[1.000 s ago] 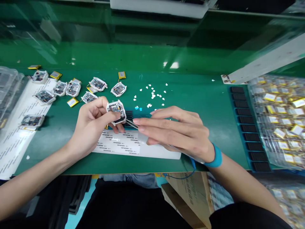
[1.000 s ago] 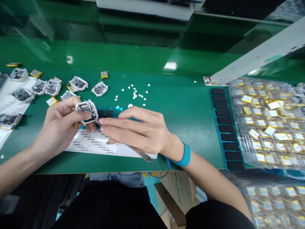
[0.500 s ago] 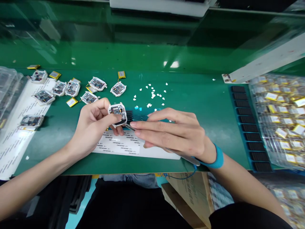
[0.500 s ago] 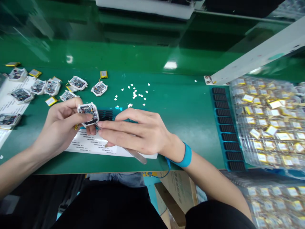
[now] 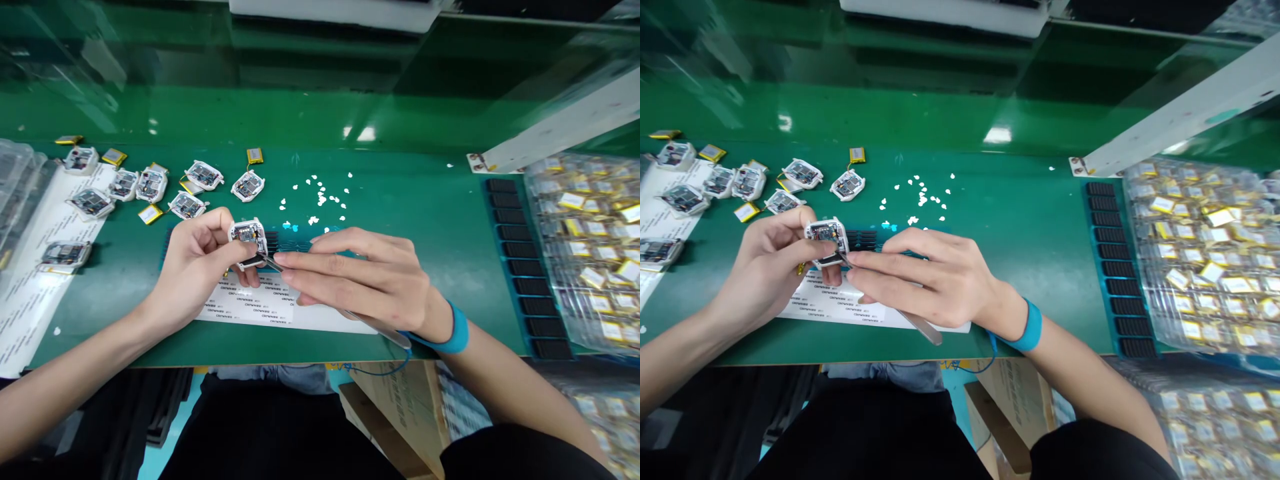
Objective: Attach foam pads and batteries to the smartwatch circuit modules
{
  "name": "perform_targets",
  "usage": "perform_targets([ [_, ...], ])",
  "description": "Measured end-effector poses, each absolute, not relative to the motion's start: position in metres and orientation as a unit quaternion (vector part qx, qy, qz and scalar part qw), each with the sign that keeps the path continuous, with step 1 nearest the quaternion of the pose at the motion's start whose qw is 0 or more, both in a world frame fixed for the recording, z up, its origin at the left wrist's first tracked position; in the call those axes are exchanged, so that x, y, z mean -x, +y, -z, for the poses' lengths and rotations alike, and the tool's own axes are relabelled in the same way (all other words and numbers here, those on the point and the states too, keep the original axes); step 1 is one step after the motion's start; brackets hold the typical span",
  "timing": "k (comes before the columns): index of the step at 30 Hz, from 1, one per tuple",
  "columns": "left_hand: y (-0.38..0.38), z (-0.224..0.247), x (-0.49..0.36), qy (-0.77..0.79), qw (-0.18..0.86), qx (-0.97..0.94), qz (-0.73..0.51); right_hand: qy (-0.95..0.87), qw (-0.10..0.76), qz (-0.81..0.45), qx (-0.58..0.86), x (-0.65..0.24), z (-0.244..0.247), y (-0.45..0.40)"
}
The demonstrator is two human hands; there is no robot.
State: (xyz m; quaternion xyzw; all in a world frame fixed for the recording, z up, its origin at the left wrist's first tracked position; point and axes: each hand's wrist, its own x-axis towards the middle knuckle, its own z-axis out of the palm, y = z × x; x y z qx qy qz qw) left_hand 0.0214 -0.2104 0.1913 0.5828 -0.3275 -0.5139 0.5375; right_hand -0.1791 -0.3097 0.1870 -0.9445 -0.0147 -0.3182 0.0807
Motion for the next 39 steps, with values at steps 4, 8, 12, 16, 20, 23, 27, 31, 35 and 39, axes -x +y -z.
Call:
perform_targets([
  [4, -0.209, -0.188, -0.022, -0.33, 0.532, -0.579, 0.522, 0.018, 0.124, 0.309, 0.943, 0.183, -0.19, -0.304],
  [8, -0.208, -0.186, -0.02, -0.313, 0.524, -0.578, 0.541, 0.038, 0.135, 0.307, 0.941, 0.189, -0.198, -0.301],
  [12, -0.209, -0.187, -0.019, -0.293, 0.523, -0.577, 0.554, 0.022, 0.095, 0.3, 0.949, 0.191, -0.202, -0.3],
  [16, -0.208, -0.186, -0.02, -0.308, 0.531, -0.584, 0.531, -0.012, 0.068, 0.296, 0.953, 0.189, -0.201, -0.299],
  [20, -0.206, -0.183, -0.02, -0.333, 0.526, -0.579, 0.526, -0.026, 0.048, 0.3, 0.953, 0.188, -0.199, -0.298],
  [23, -0.205, -0.183, -0.02, -0.333, 0.525, -0.584, 0.521, -0.024, 0.054, 0.297, 0.953, 0.188, -0.2, -0.298],
  [27, -0.205, -0.184, -0.02, -0.335, 0.527, -0.585, 0.518, -0.019, 0.057, 0.297, 0.953, 0.188, -0.201, -0.297],
  [31, -0.205, -0.183, -0.02, -0.33, 0.528, -0.578, 0.528, -0.024, 0.037, 0.297, 0.954, 0.186, -0.201, -0.297],
  [35, -0.205, -0.181, -0.02, -0.333, 0.525, -0.579, 0.527, -0.02, 0.037, 0.305, 0.951, 0.184, -0.199, -0.298],
  [39, -0.204, -0.179, -0.02, -0.332, 0.529, -0.58, 0.522, -0.014, 0.036, 0.303, 0.952, 0.183, -0.199, -0.3],
])
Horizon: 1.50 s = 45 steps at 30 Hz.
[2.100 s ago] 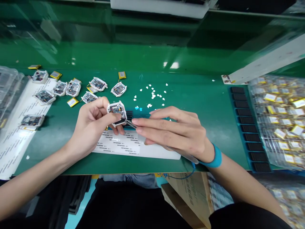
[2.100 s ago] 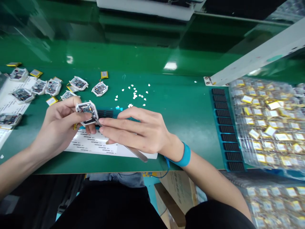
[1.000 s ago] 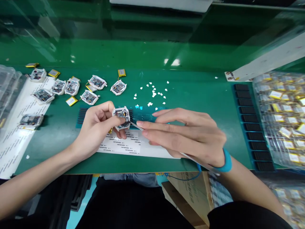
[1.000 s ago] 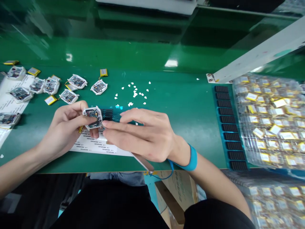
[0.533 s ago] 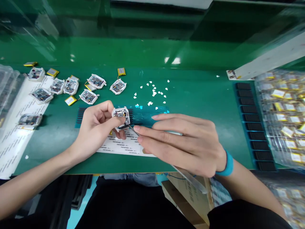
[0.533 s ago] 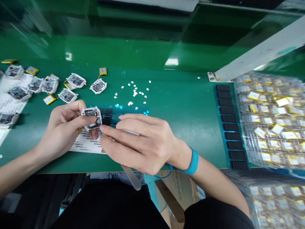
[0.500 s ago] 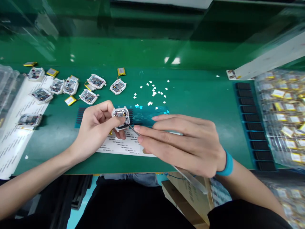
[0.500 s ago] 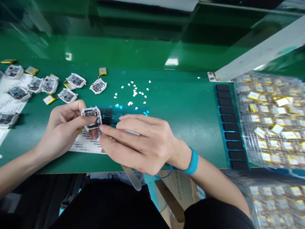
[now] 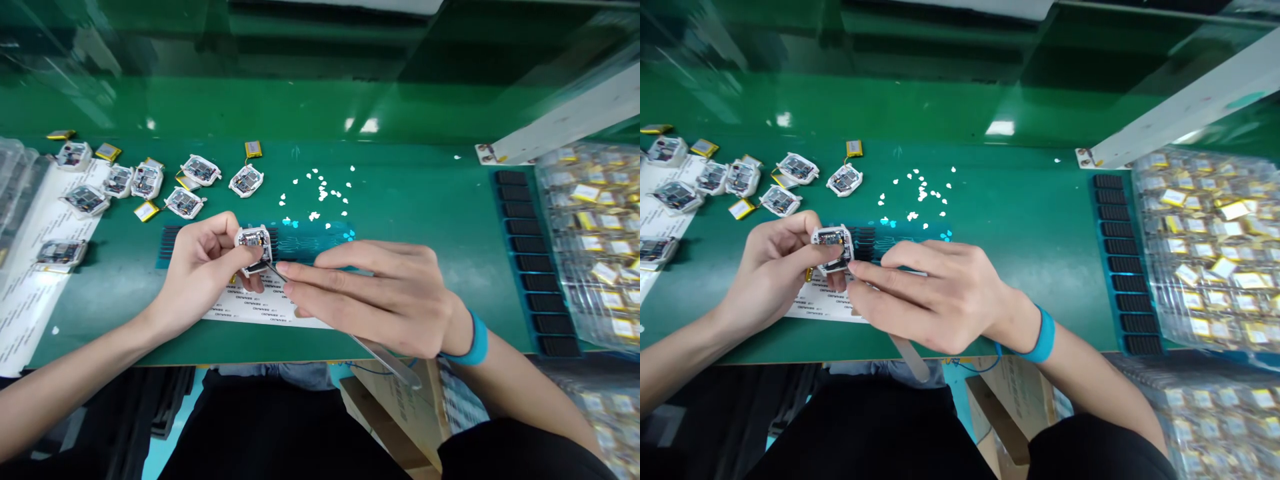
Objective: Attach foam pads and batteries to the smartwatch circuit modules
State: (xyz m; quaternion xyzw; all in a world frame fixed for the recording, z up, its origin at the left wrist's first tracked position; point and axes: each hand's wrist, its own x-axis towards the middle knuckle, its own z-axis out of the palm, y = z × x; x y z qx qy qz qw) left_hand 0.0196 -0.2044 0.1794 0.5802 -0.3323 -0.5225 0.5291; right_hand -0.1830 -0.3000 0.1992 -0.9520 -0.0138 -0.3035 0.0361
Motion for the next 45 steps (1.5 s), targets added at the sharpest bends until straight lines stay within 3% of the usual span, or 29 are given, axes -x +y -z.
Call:
perform_targets([
  [8, -0.206, -0.181, -0.019, -0.334, 0.528, -0.583, 0.519, -0.035, 0.027, 0.323, 0.945, 0.182, -0.196, -0.301],
  [17, -0.206, -0.184, -0.016, -0.363, 0.523, -0.593, 0.493, 0.002, 0.122, 0.286, 0.95, 0.186, -0.196, -0.304],
  [25, -0.204, -0.183, -0.018, -0.359, 0.544, -0.597, 0.467, 0.059, 0.142, 0.313, 0.937, 0.182, -0.203, -0.296],
  [39, -0.217, -0.176, -0.034, -0.374, 0.546, -0.594, 0.457, -0.01, -0.002, 0.37, 0.929, 0.181, -0.188, -0.313],
  [45, -0.287, -0.182, -0.116, -0.462, 0.456, -0.735, 0.196, -0.039, -0.082, 0.439, 0.894, 0.17, -0.172, -0.32],
])
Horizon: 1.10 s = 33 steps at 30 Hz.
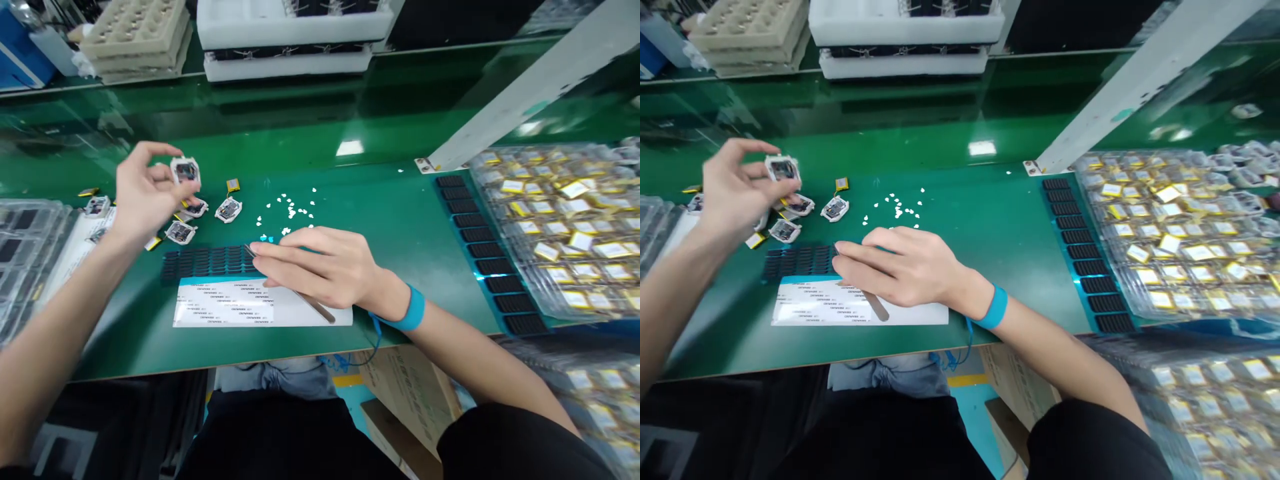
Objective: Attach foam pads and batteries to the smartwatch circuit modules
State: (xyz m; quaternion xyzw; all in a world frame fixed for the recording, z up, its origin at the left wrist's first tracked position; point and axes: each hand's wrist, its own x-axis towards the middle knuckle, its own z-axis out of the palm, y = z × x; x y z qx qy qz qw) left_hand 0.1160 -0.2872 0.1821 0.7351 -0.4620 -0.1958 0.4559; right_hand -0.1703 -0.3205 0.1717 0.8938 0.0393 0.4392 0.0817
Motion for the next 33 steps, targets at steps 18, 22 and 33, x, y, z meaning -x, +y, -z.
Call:
perform_targets([
  [18, -0.27, -0.152, -0.102, -0.714, 0.197, -0.671, 0.018, 0.045, 0.096, -0.413, -0.904, 0.169, -0.173, -0.316],
  [22, -0.275, -0.153, -0.104, -0.711, 0.219, -0.668, 0.034, 0.046, 0.093, -0.408, -0.907, 0.17, -0.174, -0.316],
  [33, -0.291, -0.145, -0.082, -0.693, 0.286, -0.657, 0.075, 0.039, 0.102, -0.405, -0.908, 0.169, -0.172, -0.315],
])
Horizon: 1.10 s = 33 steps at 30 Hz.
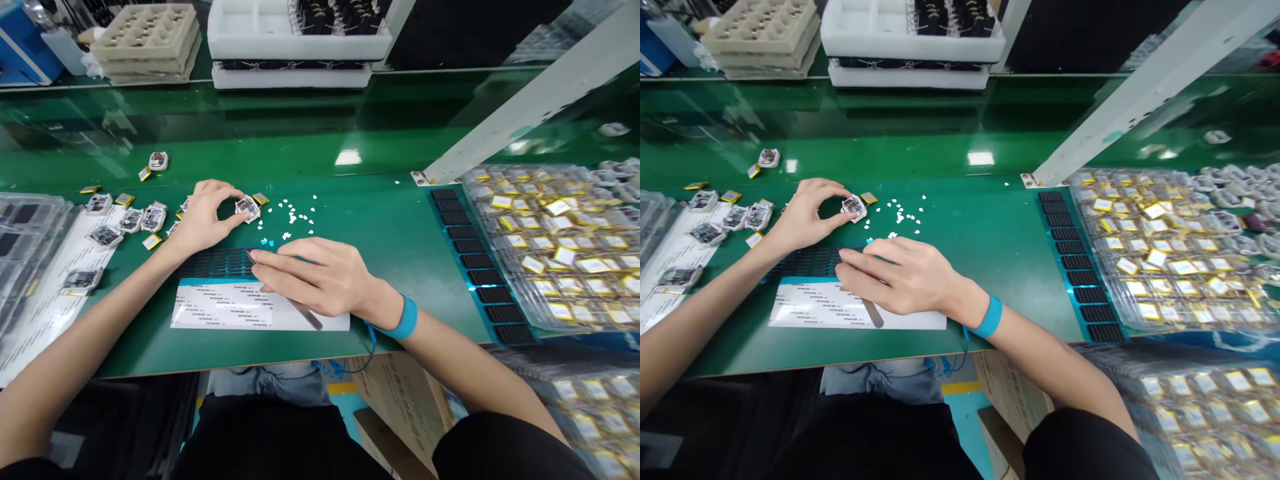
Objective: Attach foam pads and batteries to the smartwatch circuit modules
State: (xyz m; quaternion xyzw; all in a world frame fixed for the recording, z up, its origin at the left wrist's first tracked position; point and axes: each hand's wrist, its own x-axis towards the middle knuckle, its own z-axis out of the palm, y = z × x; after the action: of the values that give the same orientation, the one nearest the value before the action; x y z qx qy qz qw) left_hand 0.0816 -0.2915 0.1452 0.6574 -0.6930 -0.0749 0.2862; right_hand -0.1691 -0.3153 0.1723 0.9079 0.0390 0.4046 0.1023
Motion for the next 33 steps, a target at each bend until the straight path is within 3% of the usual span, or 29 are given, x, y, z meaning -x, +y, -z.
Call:
perform_targets([
  [7, -0.288, -0.153, -0.068, -0.659, 0.397, -0.604, 0.206, 0.043, 0.104, -0.412, -0.904, 0.168, -0.172, -0.315],
  [14, -0.265, -0.185, -0.053, -0.465, 0.587, -0.573, 0.332, 0.018, 0.089, -0.434, -0.896, 0.171, -0.173, -0.315],
  [19, -0.237, -0.189, -0.038, -0.5, 0.536, -0.574, 0.364, -0.067, -0.103, -0.451, -0.884, 0.172, -0.174, -0.31],
  [21, -0.227, -0.186, -0.029, -0.523, 0.506, -0.574, 0.376, -0.094, -0.136, -0.442, -0.882, 0.171, -0.173, -0.308],
  [27, -0.207, -0.185, -0.009, -0.548, 0.472, -0.579, 0.376, -0.132, -0.057, -0.388, -0.91, 0.169, -0.164, -0.297],
  [33, -0.2, -0.184, -0.006, -0.482, 0.521, -0.604, 0.363, -0.104, -0.076, -0.36, -0.924, 0.167, -0.162, -0.297],
])
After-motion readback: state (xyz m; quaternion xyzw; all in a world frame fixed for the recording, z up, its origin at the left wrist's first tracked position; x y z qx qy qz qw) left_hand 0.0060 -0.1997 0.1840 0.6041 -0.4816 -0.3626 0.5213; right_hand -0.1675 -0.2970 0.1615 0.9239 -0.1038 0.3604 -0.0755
